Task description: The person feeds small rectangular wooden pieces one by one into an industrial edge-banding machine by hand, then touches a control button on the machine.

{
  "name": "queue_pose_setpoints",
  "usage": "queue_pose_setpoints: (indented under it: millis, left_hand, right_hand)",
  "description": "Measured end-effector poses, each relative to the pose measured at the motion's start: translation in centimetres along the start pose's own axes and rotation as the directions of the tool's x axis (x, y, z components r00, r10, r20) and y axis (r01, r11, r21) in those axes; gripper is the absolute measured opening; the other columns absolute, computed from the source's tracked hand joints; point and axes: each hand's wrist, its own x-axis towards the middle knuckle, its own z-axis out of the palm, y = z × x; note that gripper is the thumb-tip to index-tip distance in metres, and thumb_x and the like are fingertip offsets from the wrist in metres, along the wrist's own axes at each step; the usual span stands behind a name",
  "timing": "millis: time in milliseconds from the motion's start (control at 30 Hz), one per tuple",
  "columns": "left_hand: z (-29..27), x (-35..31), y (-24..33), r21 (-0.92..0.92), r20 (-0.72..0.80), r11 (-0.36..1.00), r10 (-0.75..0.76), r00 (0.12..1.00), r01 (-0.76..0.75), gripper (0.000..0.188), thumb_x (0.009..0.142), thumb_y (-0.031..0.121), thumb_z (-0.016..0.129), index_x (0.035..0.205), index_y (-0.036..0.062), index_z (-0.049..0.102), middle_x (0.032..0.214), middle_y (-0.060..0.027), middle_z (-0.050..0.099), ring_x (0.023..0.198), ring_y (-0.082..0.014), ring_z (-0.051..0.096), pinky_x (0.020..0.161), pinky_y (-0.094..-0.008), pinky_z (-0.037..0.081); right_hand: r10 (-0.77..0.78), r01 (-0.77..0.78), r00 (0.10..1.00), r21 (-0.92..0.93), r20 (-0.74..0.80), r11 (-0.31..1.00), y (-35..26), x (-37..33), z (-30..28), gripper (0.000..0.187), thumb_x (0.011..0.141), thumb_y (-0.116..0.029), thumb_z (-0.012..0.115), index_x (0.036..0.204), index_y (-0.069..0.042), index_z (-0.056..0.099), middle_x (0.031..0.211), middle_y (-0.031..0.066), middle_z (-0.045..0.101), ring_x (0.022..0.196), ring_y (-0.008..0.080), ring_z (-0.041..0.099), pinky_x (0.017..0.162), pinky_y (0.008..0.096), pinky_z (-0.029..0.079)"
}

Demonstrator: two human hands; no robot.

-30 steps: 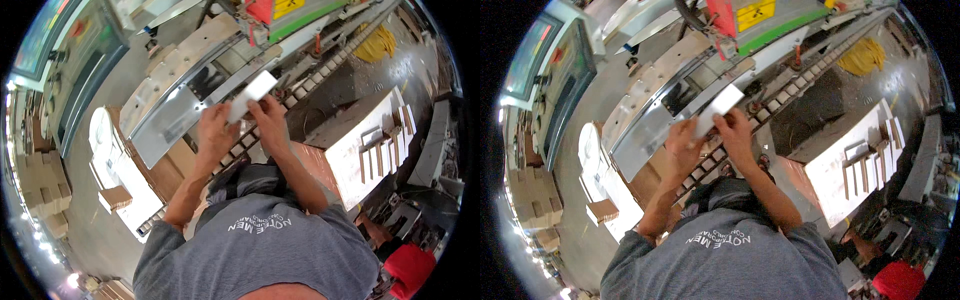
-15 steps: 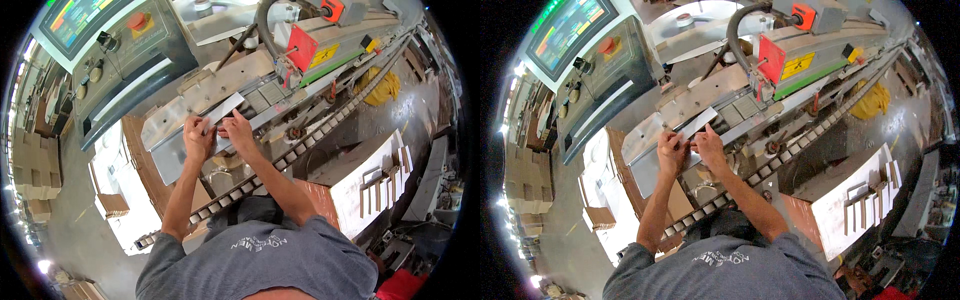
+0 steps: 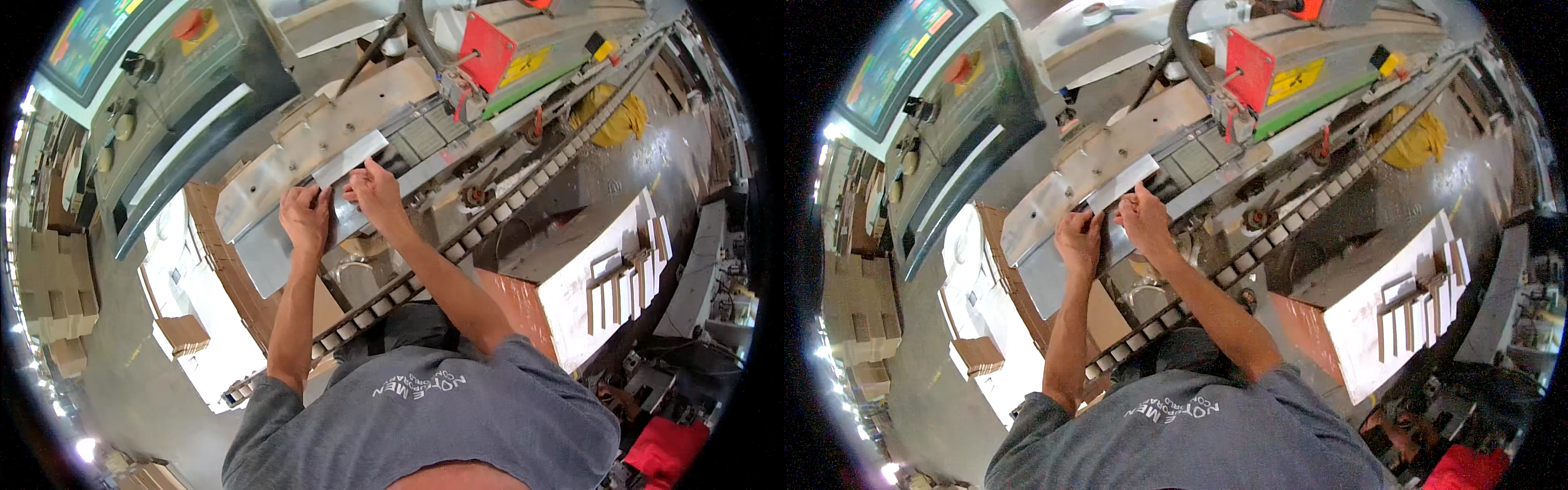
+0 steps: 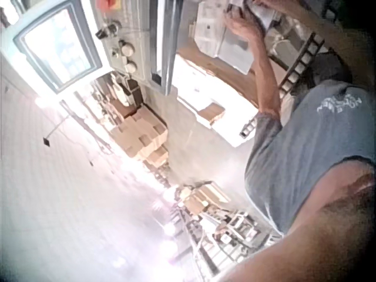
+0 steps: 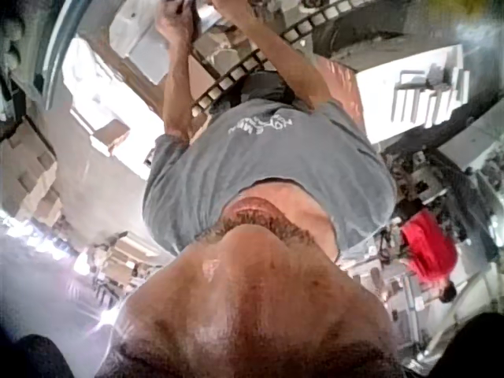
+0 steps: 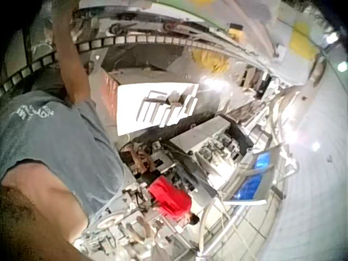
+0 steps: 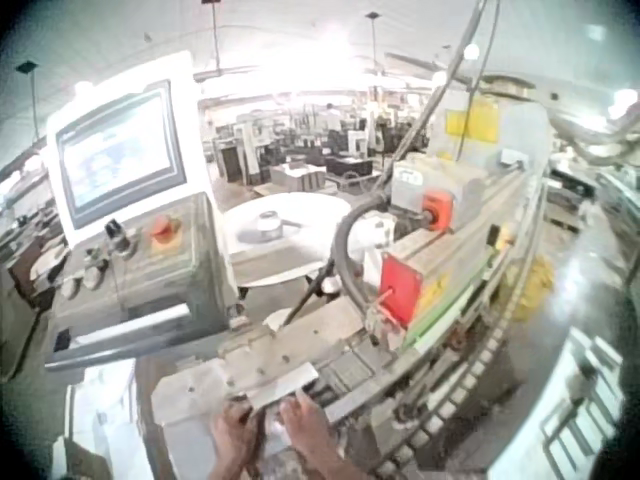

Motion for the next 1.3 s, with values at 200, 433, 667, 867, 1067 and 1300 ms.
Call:
queue_pose_setpoints:
  millis: [200, 433, 667, 867, 1067, 1300]
  left_hand:
    - [2.1, 1.9, 2.4, -0.008, 0.026, 0.999, 0.050, 0.998, -0.050, 0.015, 0.076, 0.018, 0.079, 0.078, 0.0051, 0.072, 0.075, -0.0107, 0.064, 0.074, -0.0321, 0.061, 0.070, -0.0432, 0.049]
    - [6.5, 4.3, 6.6, 0.035, 0.112, 0.997, 0.065, 0.992, -0.069, 0.019, 0.079, 0.025, 0.078, 0.078, 0.0074, 0.073, 0.077, -0.0107, 0.065, 0.074, -0.0330, 0.063, 0.068, -0.0431, 0.049]
    - [12.2, 6.5, 10.4, 0.050, 0.206, 0.998, 0.026, 0.978, -0.037, 0.023, 0.081, 0.034, 0.076, 0.078, 0.0115, 0.075, 0.080, -0.0087, 0.068, 0.074, -0.0318, 0.066, 0.066, -0.0415, 0.051]
    - [15.6, 8.2, 12.6, 0.035, 0.288, 0.999, 0.025, 0.957, -0.037, 0.033, 0.081, 0.041, 0.075, 0.072, 0.0097, 0.070, 0.071, -0.0123, 0.065, 0.070, -0.0348, 0.064, 0.064, -0.0458, 0.049]
    - [17.0, 9.9, 12.9, -0.147, 0.343, 0.972, 0.222, 0.913, -0.181, 0.025, 0.085, 0.032, 0.069, 0.085, 0.0073, 0.073, 0.083, -0.0182, 0.069, 0.078, -0.0386, 0.066, 0.069, -0.0457, 0.050]
    - [4.1, 2.3, 9.1, -0.233, 0.187, 0.972, 0.057, 0.981, -0.012, 0.012, 0.090, 0.009, 0.073, 0.093, -0.0024, 0.074, 0.083, -0.0087, 0.071, 0.073, -0.0144, 0.063, 0.067, -0.0285, 0.053]
  right_hand:
    - [-0.040, 0.026, 0.997, -0.190, -0.065, 0.981, -1.8, 1.7, -2.2, 0.019, 0.093, -0.010, 0.053, 0.087, 0.007, 0.049, 0.080, 0.0141, 0.068, 0.067, 0.0193, 0.070, 0.060, 0.0307, 0.059]
    - [-0.152, 0.078, 0.971, -0.359, -0.184, 0.930, 0.0, 6.1, -7.5, 0.017, 0.092, -0.010, 0.055, 0.083, 0.005, 0.052, 0.071, 0.0100, 0.065, 0.057, 0.0151, 0.063, 0.055, 0.0302, 0.053]
    - [-0.214, 0.063, 0.940, -0.483, -0.266, 0.874, -2.9, 7.1, -12.1, 0.021, 0.090, -0.008, 0.058, 0.105, 0.005, 0.060, 0.089, 0.0137, 0.067, 0.071, 0.0180, 0.061, 0.069, 0.0356, 0.051]
    - [-0.368, 0.318, 0.928, -0.379, -0.066, 0.869, -5.2, -3.7, -11.4, 0.038, 0.088, 0.000, 0.061, 0.126, 0.000, 0.061, 0.102, 0.0126, 0.069, 0.075, 0.0166, 0.061, 0.067, 0.0304, 0.050]
    - [-0.160, 0.122, 0.984, -0.349, -0.080, 0.929, -6.7, -11.7, -13.0, 0.034, 0.088, 0.001, 0.063, 0.121, -0.001, 0.064, 0.103, 0.0107, 0.069, 0.075, 0.0173, 0.062, 0.067, 0.0293, 0.050]
    - [-0.312, -0.074, 0.845, -0.675, -0.433, 0.734, -1.5, -19.9, -26.7, 0.035, 0.087, -0.001, 0.065, 0.122, -0.006, 0.064, 0.102, 0.0137, 0.064, 0.087, 0.0275, 0.065, 0.071, 0.0345, 0.055]
